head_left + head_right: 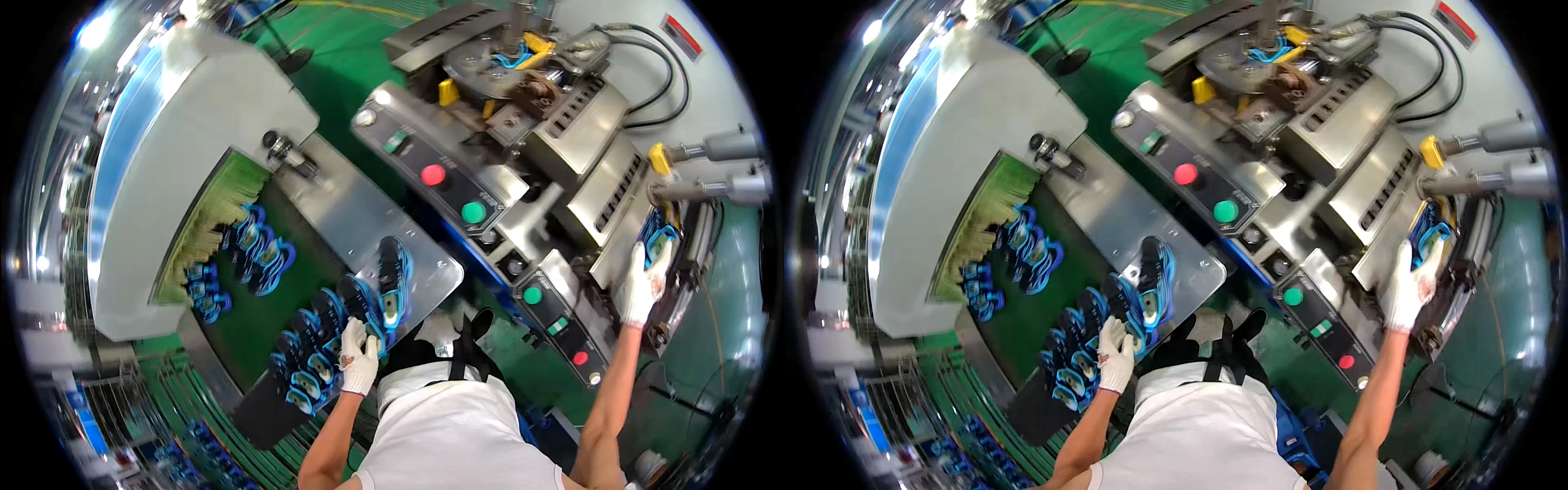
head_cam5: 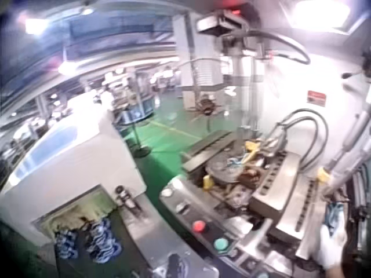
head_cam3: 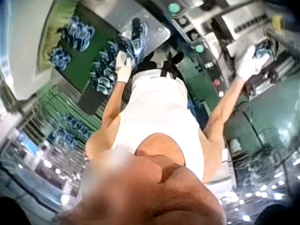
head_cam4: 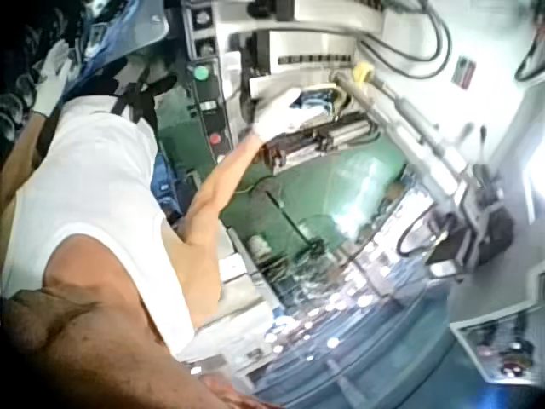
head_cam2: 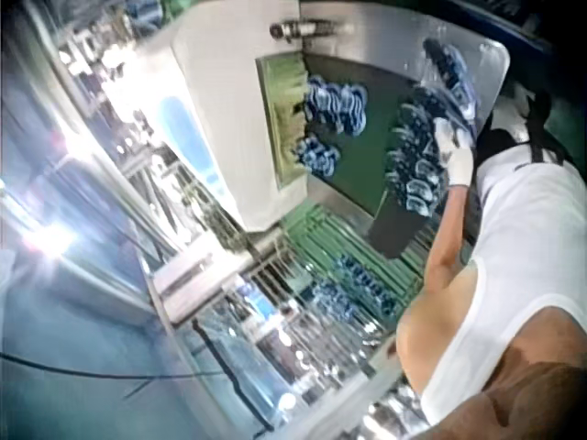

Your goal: The person takes shoes from a conveyor belt, loads them onto shoe pressing machines, removes the pressed shoes, and places them onto another conveyor belt.

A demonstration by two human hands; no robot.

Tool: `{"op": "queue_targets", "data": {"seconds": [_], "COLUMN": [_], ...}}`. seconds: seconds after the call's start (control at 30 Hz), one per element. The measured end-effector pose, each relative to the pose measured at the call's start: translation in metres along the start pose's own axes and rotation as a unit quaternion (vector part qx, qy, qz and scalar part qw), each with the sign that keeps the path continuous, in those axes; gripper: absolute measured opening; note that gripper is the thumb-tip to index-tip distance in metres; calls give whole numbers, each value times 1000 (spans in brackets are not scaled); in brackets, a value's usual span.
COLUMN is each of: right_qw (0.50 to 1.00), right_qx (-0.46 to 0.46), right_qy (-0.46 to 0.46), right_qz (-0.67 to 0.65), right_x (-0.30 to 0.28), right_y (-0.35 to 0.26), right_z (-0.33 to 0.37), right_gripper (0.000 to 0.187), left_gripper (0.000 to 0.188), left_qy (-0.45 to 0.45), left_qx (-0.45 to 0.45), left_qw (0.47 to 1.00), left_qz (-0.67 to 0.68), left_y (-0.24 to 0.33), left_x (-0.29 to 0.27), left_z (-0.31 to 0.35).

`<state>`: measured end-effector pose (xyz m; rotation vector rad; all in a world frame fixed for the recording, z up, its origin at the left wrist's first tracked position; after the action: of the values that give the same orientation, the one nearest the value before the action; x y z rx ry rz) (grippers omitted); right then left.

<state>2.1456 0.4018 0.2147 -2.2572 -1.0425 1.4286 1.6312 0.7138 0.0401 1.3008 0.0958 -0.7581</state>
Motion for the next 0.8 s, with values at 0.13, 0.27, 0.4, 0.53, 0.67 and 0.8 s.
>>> {"op": "queue_targets", "data": {"seconds": [0.13, 0.27, 0.4, 0.53, 0.67, 0.8], "right_qw": [942, 816, 872, 834, 931, 891], "right_qx": [-207, -273, -162, 48, 149, 146], "right_qy": [-244, -338, -425, -549, -323, -429], "right_qz": [103, 382, 182, -10, -82, 11], "right_x": [88, 159, 162, 224, 299, 317], "right_y": [-108, -40, -131, -245, -245, -233], "right_z": [149, 206, 236, 325, 388, 385], "right_gripper": [102, 96, 104, 103, 78, 50], "left_gripper": [60, 80, 63, 72, 90, 87], "left_qy": [61, 52, 27, -89, 25, -40], "left_qx": [-27, -35, 101, 215, 93, -124], "left_qw": [996, 988, 976, 962, 988, 968], "left_qz": [55, -145, -189, -142, -125, -215], "left_y": [-19, -5, -31, -29, -28, -60], "left_x": [-24, 6, 12, -12, -2, 0], "left_z": [-6, -51, -80, -136, -134, -129]}}
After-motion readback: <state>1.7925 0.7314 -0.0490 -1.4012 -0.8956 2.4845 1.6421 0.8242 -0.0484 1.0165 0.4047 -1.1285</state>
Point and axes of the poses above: each hand's wrist, its own z-axis away from the middle knuckle, its own x-axis out of the palm, y = z × x, the point moved 5 cm from there along -z, towards the middle knuckle, and after that the axes turned 6 degrees about -x, right-handed, at the moved point
